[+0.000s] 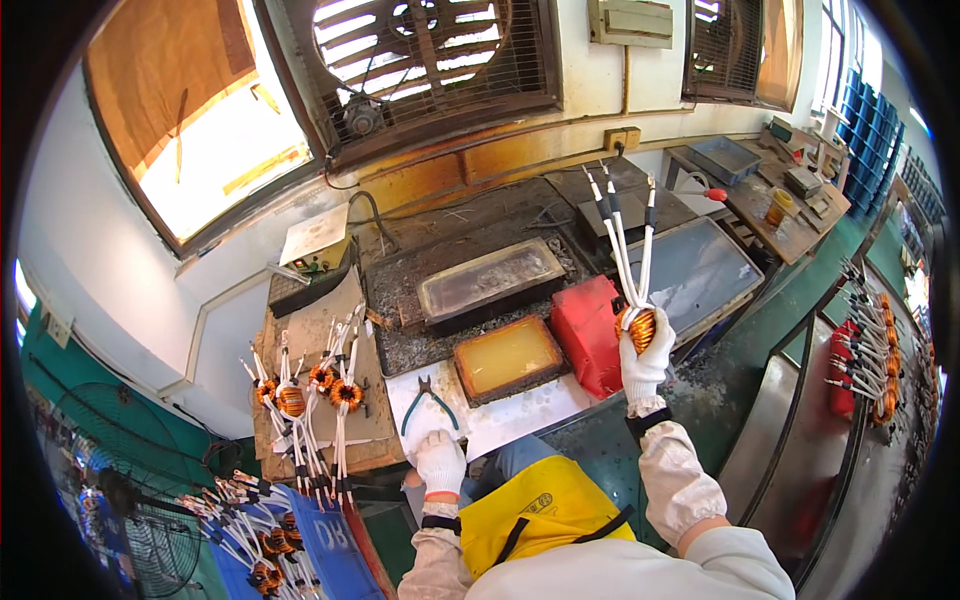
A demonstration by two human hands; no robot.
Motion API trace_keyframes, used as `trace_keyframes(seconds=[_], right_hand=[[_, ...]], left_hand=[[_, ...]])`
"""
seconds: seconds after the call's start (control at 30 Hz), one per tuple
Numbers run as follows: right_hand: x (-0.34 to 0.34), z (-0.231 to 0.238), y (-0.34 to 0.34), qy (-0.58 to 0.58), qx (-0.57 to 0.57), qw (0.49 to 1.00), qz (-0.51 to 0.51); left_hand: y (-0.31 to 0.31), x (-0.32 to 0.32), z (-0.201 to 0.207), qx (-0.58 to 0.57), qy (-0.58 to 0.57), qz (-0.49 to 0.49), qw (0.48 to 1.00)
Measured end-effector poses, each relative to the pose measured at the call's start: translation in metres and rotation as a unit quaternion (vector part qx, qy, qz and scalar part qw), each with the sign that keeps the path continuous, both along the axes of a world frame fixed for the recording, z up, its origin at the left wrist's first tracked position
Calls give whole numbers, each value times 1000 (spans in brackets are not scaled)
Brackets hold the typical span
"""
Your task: Dipping bundles of electrical wire ends into a molten solder bath to tin them.
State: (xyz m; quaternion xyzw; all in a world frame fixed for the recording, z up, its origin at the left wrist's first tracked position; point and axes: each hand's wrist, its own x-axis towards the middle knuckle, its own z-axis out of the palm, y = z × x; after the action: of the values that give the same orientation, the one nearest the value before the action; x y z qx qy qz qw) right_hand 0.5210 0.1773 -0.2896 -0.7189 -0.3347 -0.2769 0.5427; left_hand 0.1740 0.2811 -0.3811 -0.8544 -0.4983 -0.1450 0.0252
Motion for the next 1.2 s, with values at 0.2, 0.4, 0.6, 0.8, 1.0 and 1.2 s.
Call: trace_keyframes(seconds=[0.2,0.4,0.6,0.8,1.0,1.2], right_hand=[[-11,2,8,21,15,999,30],[5,-12,4,56,48,996,59],[15,-25,6,41,44,996,58],[21,-29,4,52,29,996,64],[20,-26,5,55,32,996,56],[18,-24,4,47,24,997,53]], left_hand=[[-5,-11,-2,19,-10,17,1000],[-5,3,3,-24,-10,18,999],[-8,4,5,7,5,22,1000],[-11,5,4,12,1,27,1000],[-9,7,3,13,9,32,999],[-9,6,0,27,15,38,999]])
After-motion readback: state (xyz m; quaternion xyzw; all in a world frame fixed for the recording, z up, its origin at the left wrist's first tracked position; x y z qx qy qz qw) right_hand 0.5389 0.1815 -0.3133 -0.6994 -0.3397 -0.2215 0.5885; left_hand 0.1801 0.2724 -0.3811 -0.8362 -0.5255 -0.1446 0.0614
